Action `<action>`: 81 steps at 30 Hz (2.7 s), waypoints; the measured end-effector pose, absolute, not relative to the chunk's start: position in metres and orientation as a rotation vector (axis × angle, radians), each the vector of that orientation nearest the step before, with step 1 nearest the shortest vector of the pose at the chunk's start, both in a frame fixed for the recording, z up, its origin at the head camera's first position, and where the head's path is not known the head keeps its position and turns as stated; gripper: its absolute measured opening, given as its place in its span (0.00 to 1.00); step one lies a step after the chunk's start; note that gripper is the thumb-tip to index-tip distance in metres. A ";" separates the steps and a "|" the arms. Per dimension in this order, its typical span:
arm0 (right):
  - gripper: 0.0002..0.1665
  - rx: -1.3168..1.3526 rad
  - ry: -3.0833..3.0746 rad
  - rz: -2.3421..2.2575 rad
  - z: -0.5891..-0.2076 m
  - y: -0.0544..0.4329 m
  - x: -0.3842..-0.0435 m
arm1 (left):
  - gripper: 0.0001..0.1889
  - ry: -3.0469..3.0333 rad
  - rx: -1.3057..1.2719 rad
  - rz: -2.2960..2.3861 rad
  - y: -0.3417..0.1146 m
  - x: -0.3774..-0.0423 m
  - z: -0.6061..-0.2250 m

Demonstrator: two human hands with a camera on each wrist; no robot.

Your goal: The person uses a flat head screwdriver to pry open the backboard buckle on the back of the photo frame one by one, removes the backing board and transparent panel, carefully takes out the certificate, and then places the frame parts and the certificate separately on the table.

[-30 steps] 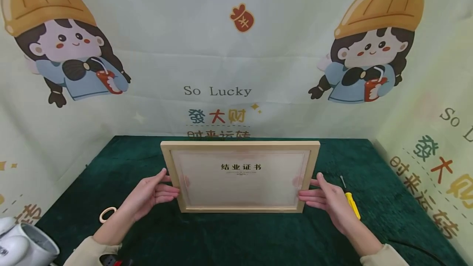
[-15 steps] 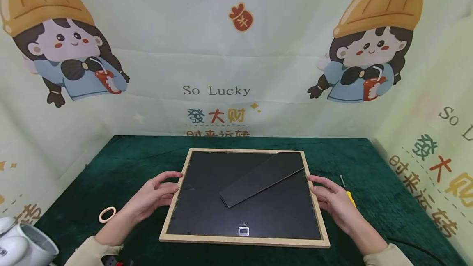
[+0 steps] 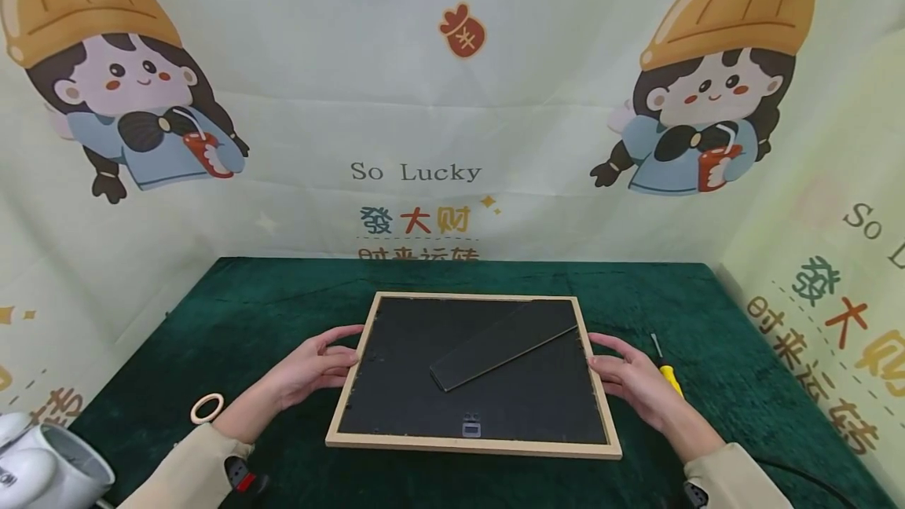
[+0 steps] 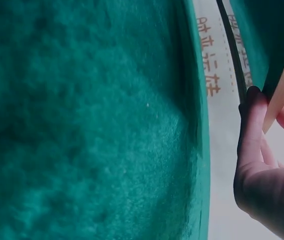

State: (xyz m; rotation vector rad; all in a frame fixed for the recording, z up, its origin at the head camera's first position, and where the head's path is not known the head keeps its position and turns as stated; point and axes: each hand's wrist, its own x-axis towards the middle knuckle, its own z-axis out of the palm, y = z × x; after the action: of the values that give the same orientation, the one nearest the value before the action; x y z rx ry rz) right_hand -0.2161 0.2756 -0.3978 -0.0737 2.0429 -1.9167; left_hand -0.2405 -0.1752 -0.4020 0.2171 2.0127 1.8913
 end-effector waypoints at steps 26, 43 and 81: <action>0.31 -0.107 2.390 -1.512 -0.416 0.263 -0.235 | 0.28 2.325 0.169 1.574 -0.161 -0.251 -0.417; 0.36 -0.208 2.508 -1.353 -0.406 0.257 -0.278 | 0.48 2.506 0.664 0.690 -0.163 -0.207 -0.390; 0.19 -0.402 2.117 -1.214 -0.397 0.306 -0.236 | 0.33 2.597 0.226 1.356 -0.153 -0.286 -0.411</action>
State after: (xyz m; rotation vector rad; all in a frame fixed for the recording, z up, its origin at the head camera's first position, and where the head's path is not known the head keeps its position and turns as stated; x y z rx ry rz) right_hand -0.2364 0.3062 -0.3973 -0.4016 2.1167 -1.2142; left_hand -0.2859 -0.1531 -0.4112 0.2256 2.5966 1.3563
